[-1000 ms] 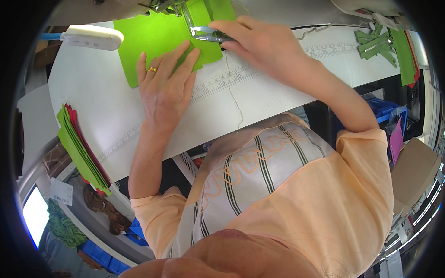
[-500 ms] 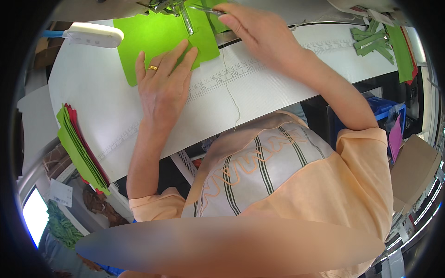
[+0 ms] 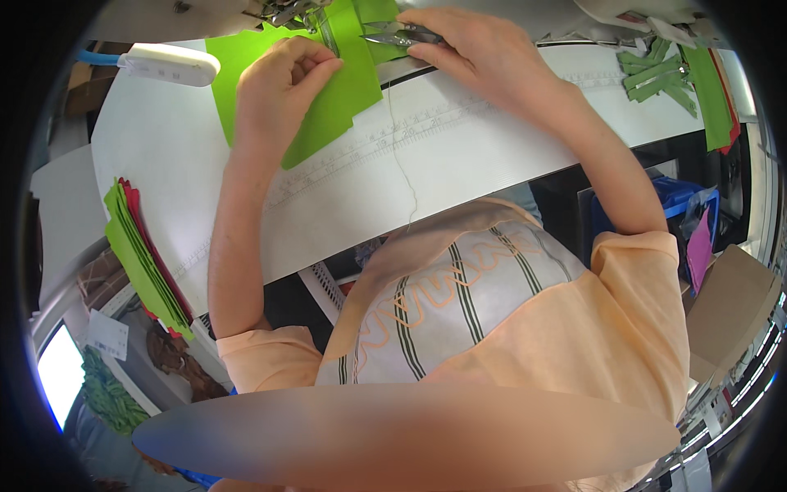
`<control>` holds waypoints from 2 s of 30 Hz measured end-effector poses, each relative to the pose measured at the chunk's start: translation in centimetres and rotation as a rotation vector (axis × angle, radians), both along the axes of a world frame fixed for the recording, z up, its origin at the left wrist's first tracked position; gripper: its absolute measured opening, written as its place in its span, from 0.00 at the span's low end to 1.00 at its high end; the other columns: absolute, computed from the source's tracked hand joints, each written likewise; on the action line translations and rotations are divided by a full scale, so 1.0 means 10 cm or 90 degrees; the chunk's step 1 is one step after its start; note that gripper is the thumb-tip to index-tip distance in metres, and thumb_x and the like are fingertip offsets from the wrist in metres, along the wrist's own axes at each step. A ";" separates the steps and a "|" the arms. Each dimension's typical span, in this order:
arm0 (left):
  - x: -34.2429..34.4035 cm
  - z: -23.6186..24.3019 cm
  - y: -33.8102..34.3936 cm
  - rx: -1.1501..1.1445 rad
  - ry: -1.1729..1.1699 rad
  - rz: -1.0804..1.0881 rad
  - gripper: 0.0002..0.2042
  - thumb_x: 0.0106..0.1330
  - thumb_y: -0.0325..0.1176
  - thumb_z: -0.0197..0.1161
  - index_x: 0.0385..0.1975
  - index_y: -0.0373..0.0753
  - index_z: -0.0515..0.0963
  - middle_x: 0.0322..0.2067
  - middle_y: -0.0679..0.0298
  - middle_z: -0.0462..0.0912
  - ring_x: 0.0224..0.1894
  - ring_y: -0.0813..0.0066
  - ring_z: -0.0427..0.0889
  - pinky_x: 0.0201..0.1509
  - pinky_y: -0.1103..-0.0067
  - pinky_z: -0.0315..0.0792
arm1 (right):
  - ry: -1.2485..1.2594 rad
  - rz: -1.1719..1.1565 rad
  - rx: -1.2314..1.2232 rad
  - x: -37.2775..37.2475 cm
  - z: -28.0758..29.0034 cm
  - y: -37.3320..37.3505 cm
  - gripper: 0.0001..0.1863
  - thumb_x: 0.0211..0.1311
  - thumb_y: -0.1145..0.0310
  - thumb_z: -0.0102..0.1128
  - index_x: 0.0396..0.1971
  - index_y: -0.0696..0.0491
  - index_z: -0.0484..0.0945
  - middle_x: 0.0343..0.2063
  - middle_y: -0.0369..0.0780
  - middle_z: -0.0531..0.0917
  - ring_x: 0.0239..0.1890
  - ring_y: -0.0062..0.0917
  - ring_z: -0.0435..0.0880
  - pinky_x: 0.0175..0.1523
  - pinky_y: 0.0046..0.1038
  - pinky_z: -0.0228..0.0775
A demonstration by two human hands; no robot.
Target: Sewing a metal zipper into a piece of green material using an industrial sewing machine.
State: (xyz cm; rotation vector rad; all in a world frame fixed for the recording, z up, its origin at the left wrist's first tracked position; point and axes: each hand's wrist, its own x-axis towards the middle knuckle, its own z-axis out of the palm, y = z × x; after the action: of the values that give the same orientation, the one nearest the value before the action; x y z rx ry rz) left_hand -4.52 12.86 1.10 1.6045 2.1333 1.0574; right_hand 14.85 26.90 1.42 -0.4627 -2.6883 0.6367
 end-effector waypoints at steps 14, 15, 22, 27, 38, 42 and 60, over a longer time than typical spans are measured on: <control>0.10 -0.04 -0.16 0.038 -0.067 0.093 0.05 0.58 0.25 0.64 0.32 0.35 0.78 0.27 0.66 0.81 0.27 0.79 0.79 0.31 0.82 0.72 | -0.034 -0.091 -0.105 0.11 0.02 0.04 0.20 0.61 0.63 0.62 0.53 0.51 0.74 0.39 0.39 0.83 0.32 0.25 0.79 0.38 0.24 0.71; 0.10 -0.03 -0.16 0.040 -0.089 0.098 0.06 0.59 0.25 0.63 0.36 0.34 0.79 0.29 0.68 0.82 0.29 0.83 0.77 0.34 0.85 0.72 | 0.000 -0.050 -0.111 0.09 0.02 0.03 0.19 0.60 0.61 0.62 0.50 0.50 0.75 0.34 0.40 0.82 0.30 0.28 0.80 0.36 0.27 0.71; 0.12 0.00 -0.16 0.029 -0.122 0.091 0.10 0.60 0.23 0.62 0.41 0.35 0.77 0.30 0.69 0.81 0.29 0.85 0.76 0.35 0.86 0.71 | 0.015 0.065 -0.107 -0.11 -0.04 -0.04 0.15 0.59 0.60 0.62 0.45 0.47 0.75 0.26 0.39 0.81 0.28 0.32 0.81 0.32 0.31 0.69; 0.10 -0.03 -0.16 0.031 -0.095 0.078 0.11 0.59 0.22 0.61 0.43 0.36 0.80 0.29 0.70 0.80 0.28 0.85 0.75 0.34 0.86 0.70 | -0.015 0.092 -0.080 -0.19 -0.04 -0.03 0.15 0.60 0.60 0.61 0.44 0.47 0.75 0.27 0.39 0.81 0.29 0.34 0.81 0.32 0.33 0.69; 0.05 -0.04 -0.23 0.040 0.054 0.018 0.07 0.56 0.27 0.66 0.35 0.37 0.83 0.30 0.62 0.80 0.28 0.69 0.79 0.32 0.77 0.73 | 0.008 0.117 -0.037 -0.18 -0.05 -0.01 0.18 0.57 0.66 0.64 0.48 0.49 0.75 0.29 0.39 0.82 0.28 0.30 0.81 0.33 0.27 0.72; 0.03 -0.08 -0.19 0.110 0.147 0.006 0.05 0.56 0.28 0.66 0.32 0.37 0.82 0.29 0.64 0.79 0.28 0.66 0.79 0.32 0.75 0.73 | -0.012 0.105 -0.037 -0.17 -0.07 -0.01 0.19 0.56 0.66 0.64 0.48 0.49 0.75 0.30 0.39 0.82 0.29 0.30 0.81 0.33 0.27 0.73; 0.06 -0.16 -0.18 0.135 0.185 0.010 0.04 0.55 0.27 0.64 0.26 0.39 0.76 0.26 0.64 0.75 0.29 0.65 0.76 0.29 0.73 0.70 | 0.024 0.114 -0.036 -0.23 -0.08 -0.01 0.13 0.59 0.64 0.60 0.43 0.47 0.75 0.28 0.39 0.80 0.30 0.36 0.80 0.33 0.35 0.69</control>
State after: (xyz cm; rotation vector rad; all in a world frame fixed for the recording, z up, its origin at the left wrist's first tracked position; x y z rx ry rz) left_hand -3.89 11.10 -0.47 1.9468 2.2810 1.1495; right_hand 12.50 26.78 0.59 -0.2223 -2.7021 0.7657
